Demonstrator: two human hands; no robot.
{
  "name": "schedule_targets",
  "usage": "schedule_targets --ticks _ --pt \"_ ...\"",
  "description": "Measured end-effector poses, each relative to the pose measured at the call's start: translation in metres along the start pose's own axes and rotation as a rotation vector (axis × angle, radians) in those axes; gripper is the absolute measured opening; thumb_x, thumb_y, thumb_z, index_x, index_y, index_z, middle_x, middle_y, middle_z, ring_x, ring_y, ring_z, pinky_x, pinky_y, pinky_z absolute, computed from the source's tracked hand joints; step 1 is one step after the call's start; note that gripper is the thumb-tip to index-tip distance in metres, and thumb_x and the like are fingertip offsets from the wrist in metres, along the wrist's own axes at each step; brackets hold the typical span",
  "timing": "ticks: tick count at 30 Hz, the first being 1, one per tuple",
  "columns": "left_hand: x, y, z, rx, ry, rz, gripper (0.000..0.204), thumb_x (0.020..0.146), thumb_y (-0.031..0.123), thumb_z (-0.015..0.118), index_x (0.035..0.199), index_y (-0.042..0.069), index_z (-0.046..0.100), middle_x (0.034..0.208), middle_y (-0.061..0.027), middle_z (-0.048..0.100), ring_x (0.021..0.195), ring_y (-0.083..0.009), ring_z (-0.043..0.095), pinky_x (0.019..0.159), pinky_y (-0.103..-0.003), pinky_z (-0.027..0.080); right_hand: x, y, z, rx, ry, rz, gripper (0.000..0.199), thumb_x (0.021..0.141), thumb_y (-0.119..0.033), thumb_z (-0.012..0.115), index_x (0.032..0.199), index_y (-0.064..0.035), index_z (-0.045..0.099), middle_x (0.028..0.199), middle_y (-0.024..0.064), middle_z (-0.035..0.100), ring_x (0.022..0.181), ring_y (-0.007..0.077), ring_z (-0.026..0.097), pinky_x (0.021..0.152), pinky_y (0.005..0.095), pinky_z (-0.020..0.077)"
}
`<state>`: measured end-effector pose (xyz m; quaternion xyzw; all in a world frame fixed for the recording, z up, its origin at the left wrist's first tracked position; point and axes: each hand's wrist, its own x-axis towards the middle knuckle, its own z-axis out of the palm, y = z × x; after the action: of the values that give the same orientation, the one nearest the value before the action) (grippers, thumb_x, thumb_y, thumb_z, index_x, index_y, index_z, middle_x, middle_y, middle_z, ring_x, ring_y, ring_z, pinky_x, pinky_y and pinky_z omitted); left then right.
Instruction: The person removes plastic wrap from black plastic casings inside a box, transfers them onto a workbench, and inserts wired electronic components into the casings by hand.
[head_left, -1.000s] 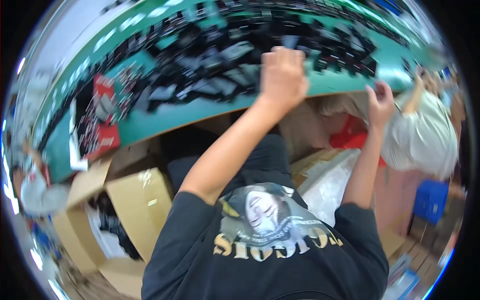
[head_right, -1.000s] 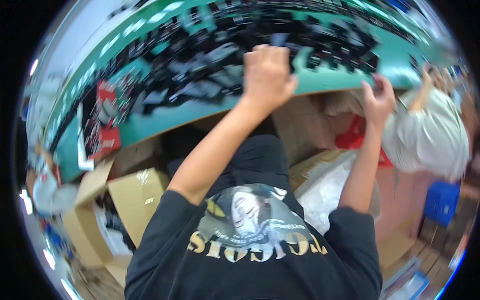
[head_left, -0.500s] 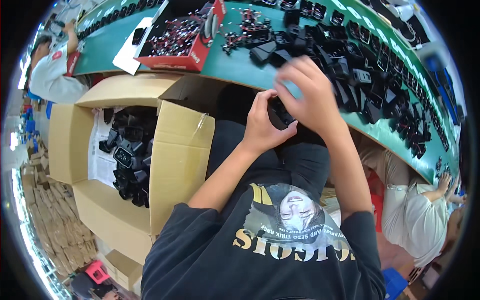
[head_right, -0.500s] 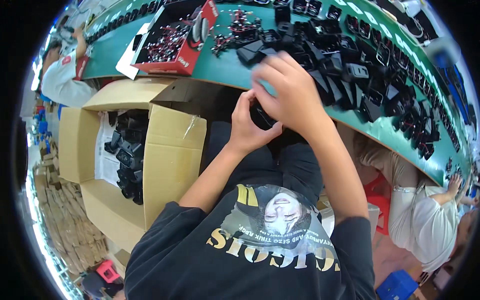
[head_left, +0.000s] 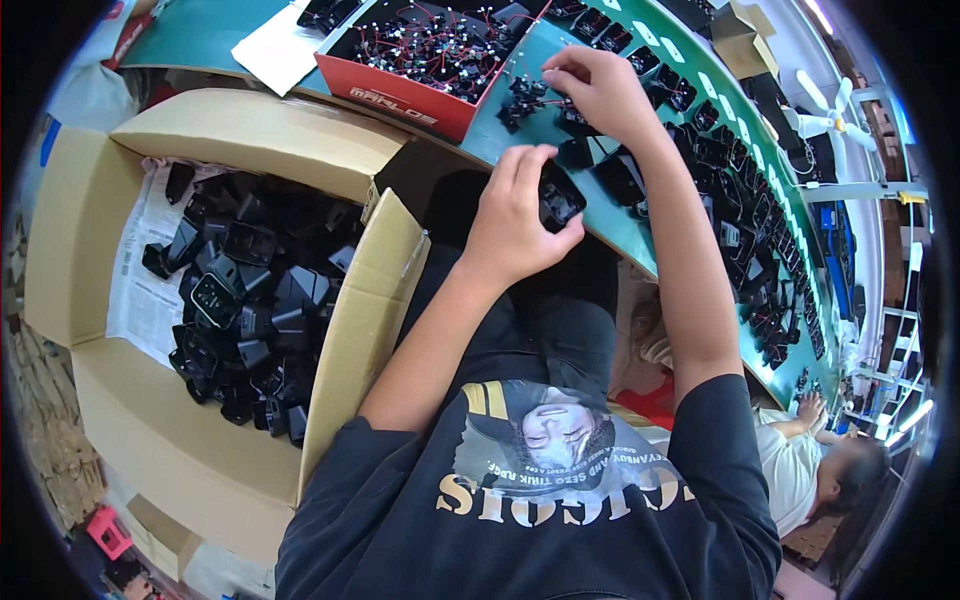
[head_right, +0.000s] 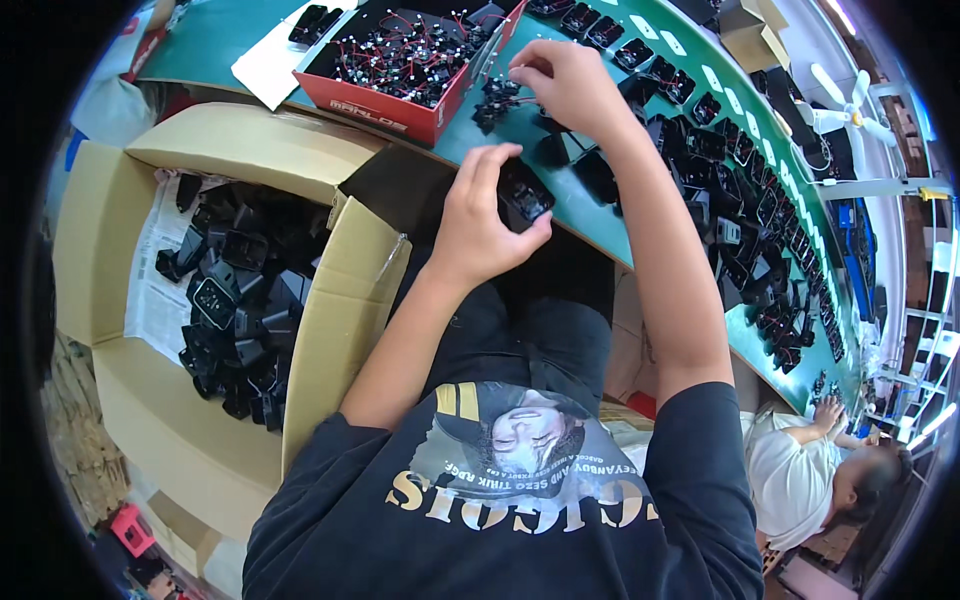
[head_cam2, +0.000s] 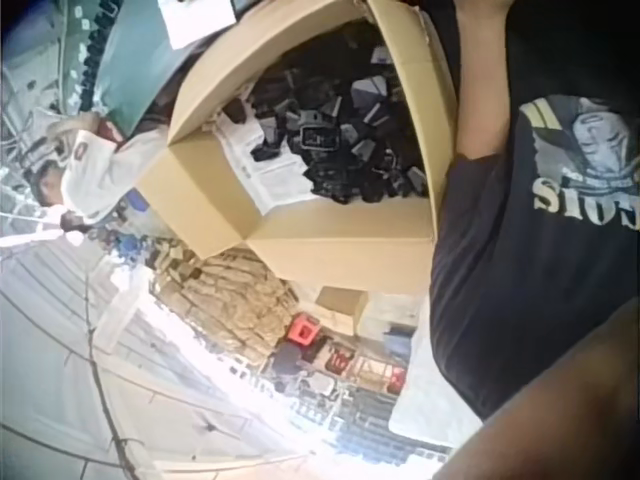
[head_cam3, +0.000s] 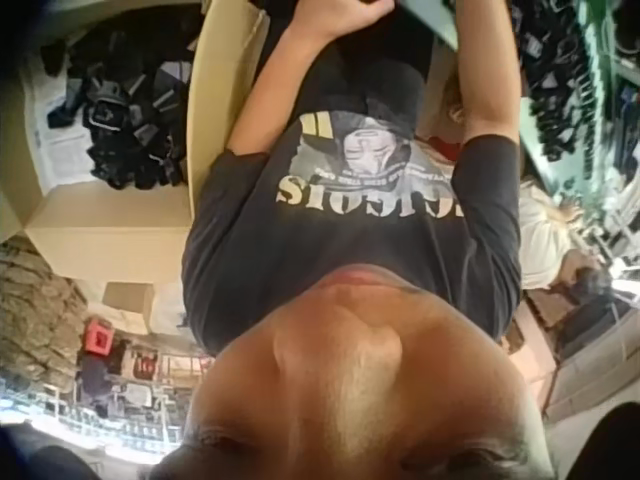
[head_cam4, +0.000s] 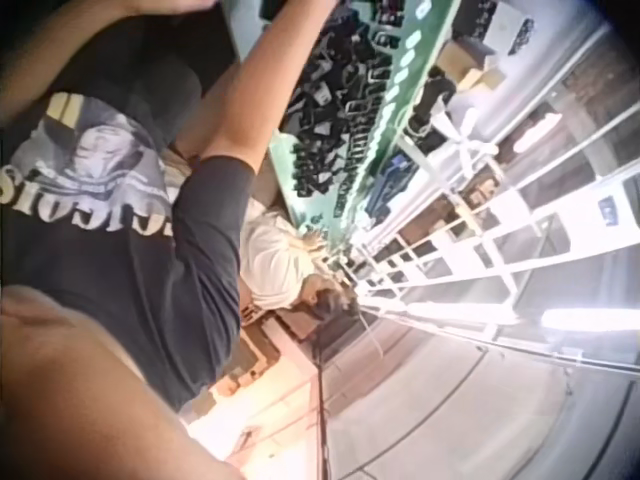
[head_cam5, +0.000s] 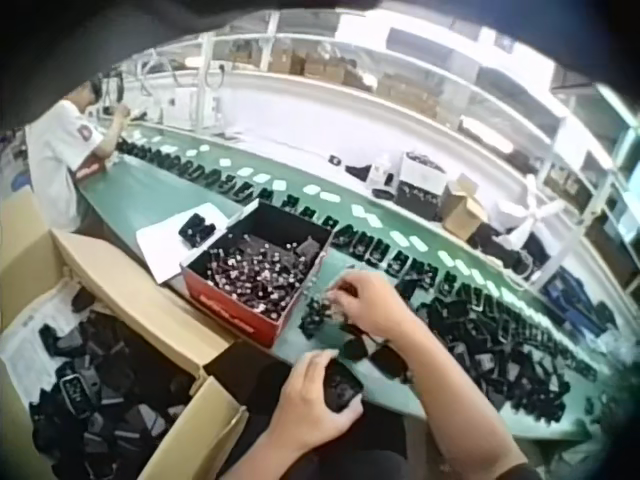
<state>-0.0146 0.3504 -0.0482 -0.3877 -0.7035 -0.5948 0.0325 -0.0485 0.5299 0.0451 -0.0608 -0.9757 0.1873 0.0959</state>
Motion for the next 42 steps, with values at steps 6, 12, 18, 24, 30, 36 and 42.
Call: schedule_targets --ticks 6,12,18,24,30,36,42 --pt "0.035 -0.009 0.006 0.085 0.006 -0.067 0.070 0.070 0.019 0.079 0.130 -0.001 0.050 0.123 -0.0201 0.057 0.105 -0.0372 0.061 0.090 -0.040 0.052 0.000 0.022 -0.008 0.344 0.063 0.119 0.011 0.100 -0.006 0.058 0.107 0.0004 0.065 0.099 0.0118 0.075 0.080 0.0172 0.068 0.077 0.0284 0.0570" --pt "0.047 -0.004 0.000 -0.035 0.046 -0.022 0.072 0.069 0.020 0.080 0.131 -0.003 0.050 0.123 -0.0216 0.059 0.103 -0.0375 0.063 0.089 -0.040 0.053 -0.033 -0.008 -0.020 0.459 0.184 -0.047 0.007 0.101 -0.001 0.055 0.104 0.0013 0.061 0.102 0.0126 0.075 0.082 0.0172 0.068 0.078 0.0263 0.0571" --pt "0.033 0.028 -0.020 -0.108 -0.050 0.050 0.072 0.067 0.019 0.080 0.129 -0.005 0.052 0.120 -0.0220 0.062 0.101 -0.0373 0.064 0.088 -0.040 0.054 -0.087 -0.045 -0.032 0.223 0.333 -0.182 0.012 0.087 0.007 0.066 0.095 -0.0022 0.066 0.099 0.0068 0.074 0.078 0.0155 0.067 0.070 0.0256 0.0551" --pt "0.025 0.064 -0.016 -0.123 -0.130 0.122 0.071 0.065 0.016 0.080 0.127 -0.005 0.054 0.119 -0.0212 0.062 0.100 -0.0359 0.064 0.088 -0.039 0.054 -0.123 -0.045 -0.055 0.132 0.447 -0.345 0.019 0.079 0.011 0.069 0.092 -0.0021 0.066 0.102 0.0085 0.074 0.080 0.0168 0.066 0.072 0.0246 0.0544" --pt "0.010 0.086 -0.005 -0.089 -0.179 0.271 0.071 0.063 0.014 0.080 0.127 -0.004 0.054 0.120 -0.0198 0.062 0.099 -0.0346 0.064 0.088 -0.038 0.054 -0.167 -0.037 -0.068 0.322 0.482 -0.217 0.021 0.075 0.012 0.071 0.092 -0.0016 0.071 0.099 0.0080 0.073 0.078 0.0163 0.065 0.069 0.0242 0.0537" --pt "0.000 0.107 0.012 -0.110 -0.323 0.384 0.073 0.060 0.012 0.080 0.127 -0.003 0.055 0.121 -0.0186 0.062 0.099 -0.0339 0.063 0.088 -0.038 0.054 -0.213 -0.025 -0.077 0.331 0.543 -0.172 0.023 0.074 0.014 0.071 0.091 -0.0013 0.074 0.095 0.0079 0.071 0.075 0.0148 0.064 0.068 0.0227 0.0538" --pt "-0.004 0.121 0.026 -0.136 -0.468 0.459 0.072 0.059 0.011 0.080 0.126 -0.002 0.056 0.120 -0.0179 0.062 0.099 -0.0333 0.062 0.088 -0.038 0.054 -0.252 -0.012 -0.080 0.522 0.569 -0.077 0.021 0.074 0.015 0.071 0.087 -0.0013 0.074 0.093 0.0081 0.071 0.074 0.0146 0.063 0.069 0.0214 0.0539"
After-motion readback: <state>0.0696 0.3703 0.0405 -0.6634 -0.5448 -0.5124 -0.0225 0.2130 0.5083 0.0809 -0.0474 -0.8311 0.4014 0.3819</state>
